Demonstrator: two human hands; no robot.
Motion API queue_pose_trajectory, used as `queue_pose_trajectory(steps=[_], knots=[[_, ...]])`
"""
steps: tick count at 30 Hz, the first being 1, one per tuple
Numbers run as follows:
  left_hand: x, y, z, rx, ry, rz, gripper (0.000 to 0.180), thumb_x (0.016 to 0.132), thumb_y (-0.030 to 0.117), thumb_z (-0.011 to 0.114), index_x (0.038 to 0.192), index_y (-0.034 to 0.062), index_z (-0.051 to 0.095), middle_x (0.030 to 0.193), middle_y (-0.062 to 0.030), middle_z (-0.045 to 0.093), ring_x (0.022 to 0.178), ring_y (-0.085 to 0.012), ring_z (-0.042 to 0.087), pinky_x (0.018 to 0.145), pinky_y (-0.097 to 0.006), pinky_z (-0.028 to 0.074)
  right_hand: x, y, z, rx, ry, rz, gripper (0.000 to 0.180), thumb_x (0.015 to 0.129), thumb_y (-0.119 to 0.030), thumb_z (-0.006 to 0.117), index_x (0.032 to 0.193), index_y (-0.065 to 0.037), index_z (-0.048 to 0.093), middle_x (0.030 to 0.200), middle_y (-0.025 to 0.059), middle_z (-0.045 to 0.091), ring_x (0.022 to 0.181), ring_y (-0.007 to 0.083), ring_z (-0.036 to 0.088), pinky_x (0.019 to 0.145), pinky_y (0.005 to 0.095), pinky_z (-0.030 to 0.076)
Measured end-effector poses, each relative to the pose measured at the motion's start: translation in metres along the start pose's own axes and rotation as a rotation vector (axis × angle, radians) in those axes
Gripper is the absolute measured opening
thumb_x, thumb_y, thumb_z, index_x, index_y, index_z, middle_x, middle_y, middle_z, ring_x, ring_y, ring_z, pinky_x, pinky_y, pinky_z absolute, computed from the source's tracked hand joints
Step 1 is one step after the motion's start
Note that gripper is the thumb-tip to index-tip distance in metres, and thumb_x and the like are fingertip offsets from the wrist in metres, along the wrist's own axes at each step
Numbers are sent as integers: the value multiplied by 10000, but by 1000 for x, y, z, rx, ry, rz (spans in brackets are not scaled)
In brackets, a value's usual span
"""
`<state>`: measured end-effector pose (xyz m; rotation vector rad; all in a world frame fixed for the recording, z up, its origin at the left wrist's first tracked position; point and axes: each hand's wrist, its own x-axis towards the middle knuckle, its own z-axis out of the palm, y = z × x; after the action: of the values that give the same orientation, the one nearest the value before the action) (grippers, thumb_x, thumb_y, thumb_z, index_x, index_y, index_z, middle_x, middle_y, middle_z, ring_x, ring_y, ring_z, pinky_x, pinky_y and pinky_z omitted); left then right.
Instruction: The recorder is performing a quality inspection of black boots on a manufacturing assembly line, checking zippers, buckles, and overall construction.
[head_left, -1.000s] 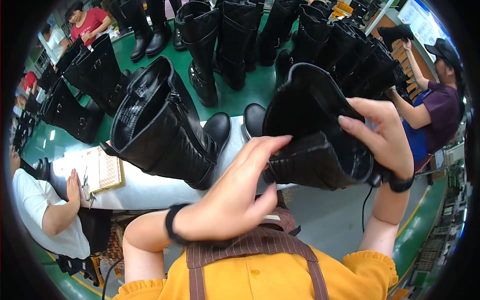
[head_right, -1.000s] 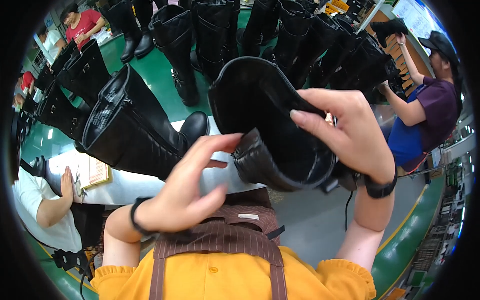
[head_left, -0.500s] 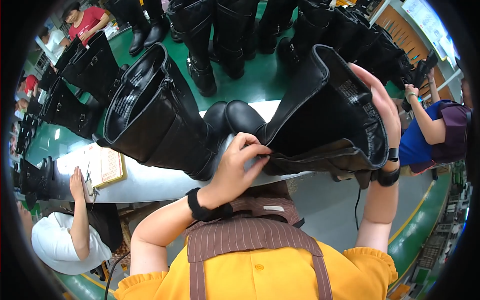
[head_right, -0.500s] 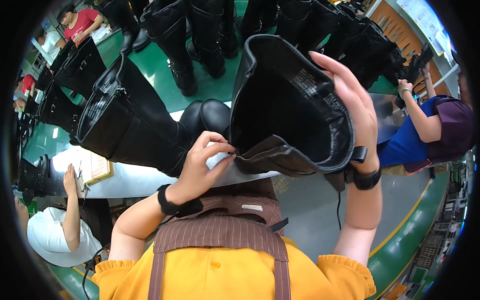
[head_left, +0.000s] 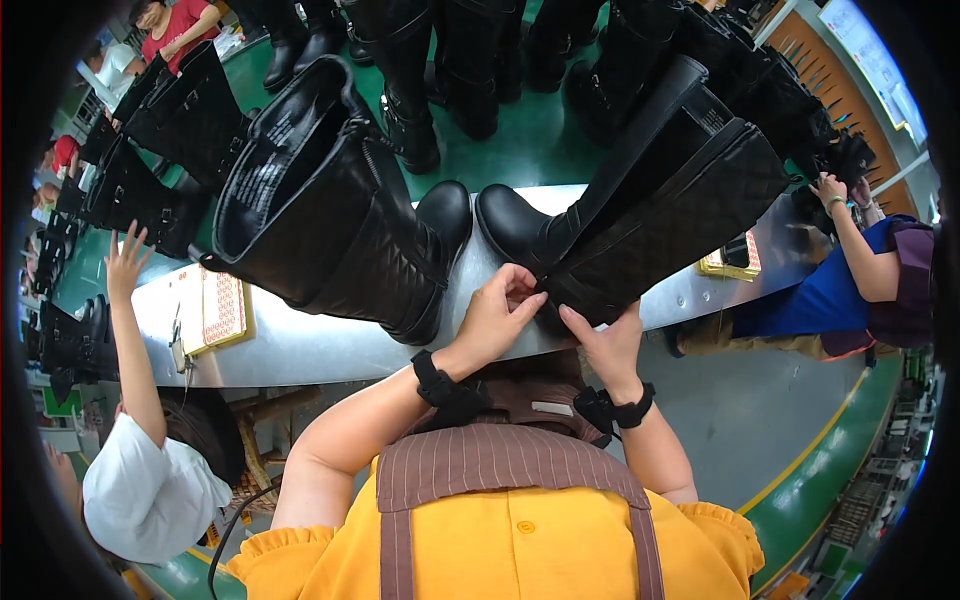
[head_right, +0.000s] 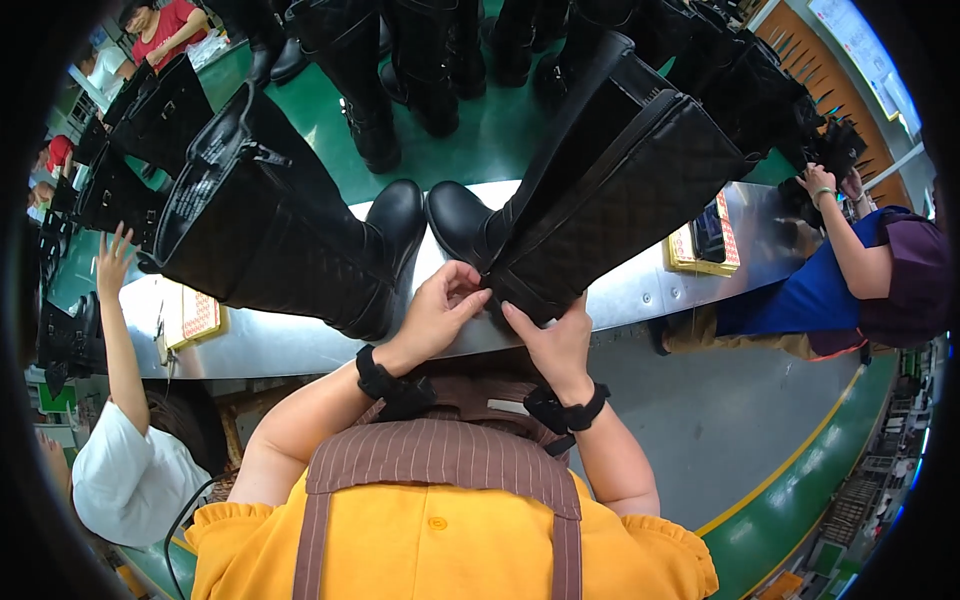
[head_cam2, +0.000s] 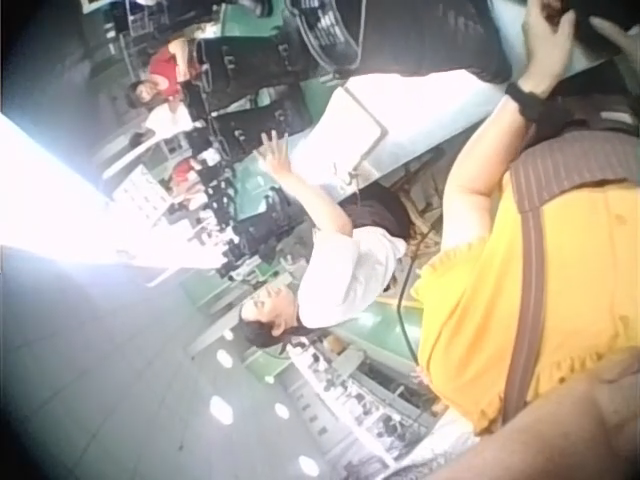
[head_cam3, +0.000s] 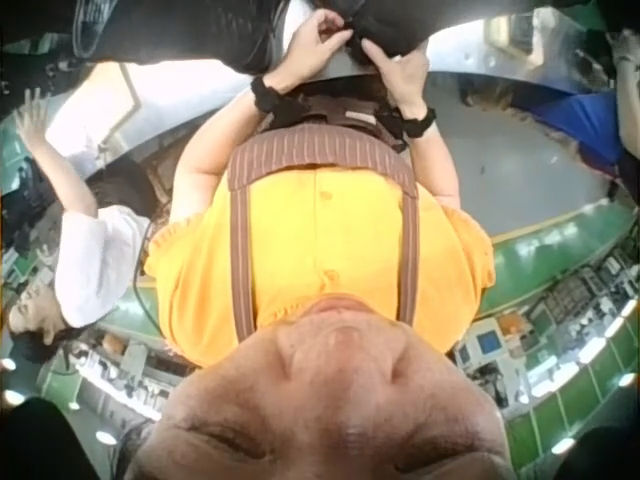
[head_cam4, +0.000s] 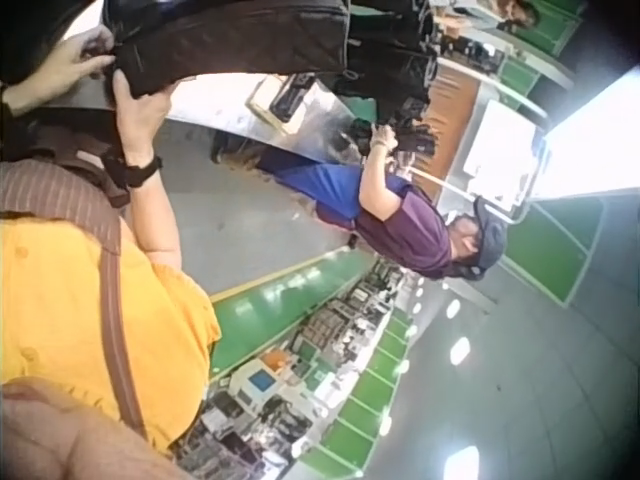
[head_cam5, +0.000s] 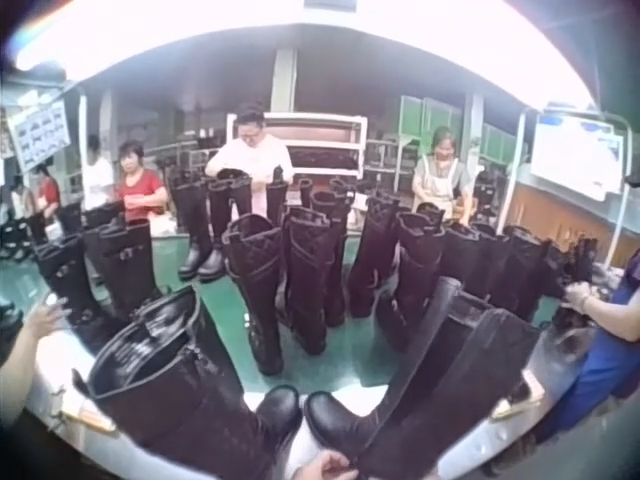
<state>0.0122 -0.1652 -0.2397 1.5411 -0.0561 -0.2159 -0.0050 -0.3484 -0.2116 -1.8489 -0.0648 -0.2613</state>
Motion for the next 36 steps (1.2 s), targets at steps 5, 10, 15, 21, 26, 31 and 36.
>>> queue_pose_trajectory(steps=[5,10,15,21,26,31,36], knots=[[10,11,-3,379,-97,32,152,912,138,703,907,0,640,717,-10,623,689,-76,590,640,-248,487,-4,-4,-14,-184,-43,-63,629,734,-138,832,1235,49,501,1007,193,714,921,284,717,801,343,547],[22,18,-8,131,-338,-323,201,931,208,676,871,16,671,685,-17,634,623,-83,564,593,-249,449,-4,6,-20,-279,-127,-198,463,733,-124,816,1124,10,606,977,173,720,866,305,719,739,354,554],[0,99,-1,-459,-322,-457,209,970,230,636,894,37,661,667,38,594,592,-38,512,597,-191,417,-3,6,-25,-275,-97,-136,383,728,-107,810,1063,-4,654,942,164,723,852,318,714,729,359,554],[-23,221,-19,-503,-459,-32,265,1016,229,553,901,4,630,713,-16,603,636,-48,532,556,-209,399,-6,-5,-19,-278,-59,-194,441,722,-117,820,1106,-4,634,994,187,704,893,350,701,769,369,552],[-46,189,-35,-50,-378,74,299,1027,252,535,1042,-12,675,939,-52,684,827,-113,637,670,-242,496,9,-24,-35,-197,-312,-153,588,715,-172,849,1223,1,607,1102,172,694,1047,298,664,928,358,496],[-96,125,-95,982,-97,-323,475,838,414,743,903,-53,683,663,-148,680,646,-295,676,648,-340,518,30,-29,-31,-96,-532,16,682,716,-291,869,1249,32,593,1254,181,628,1160,297,591,1001,362,444],[-80,69,-94,556,262,-42,501,749,361,822,1018,-33,670,806,-138,681,766,-261,668,753,-337,522,20,-25,10,-181,-436,21,632,710,-261,844,1217,32,606,1177,200,658,1064,304,638,929,343,485]])
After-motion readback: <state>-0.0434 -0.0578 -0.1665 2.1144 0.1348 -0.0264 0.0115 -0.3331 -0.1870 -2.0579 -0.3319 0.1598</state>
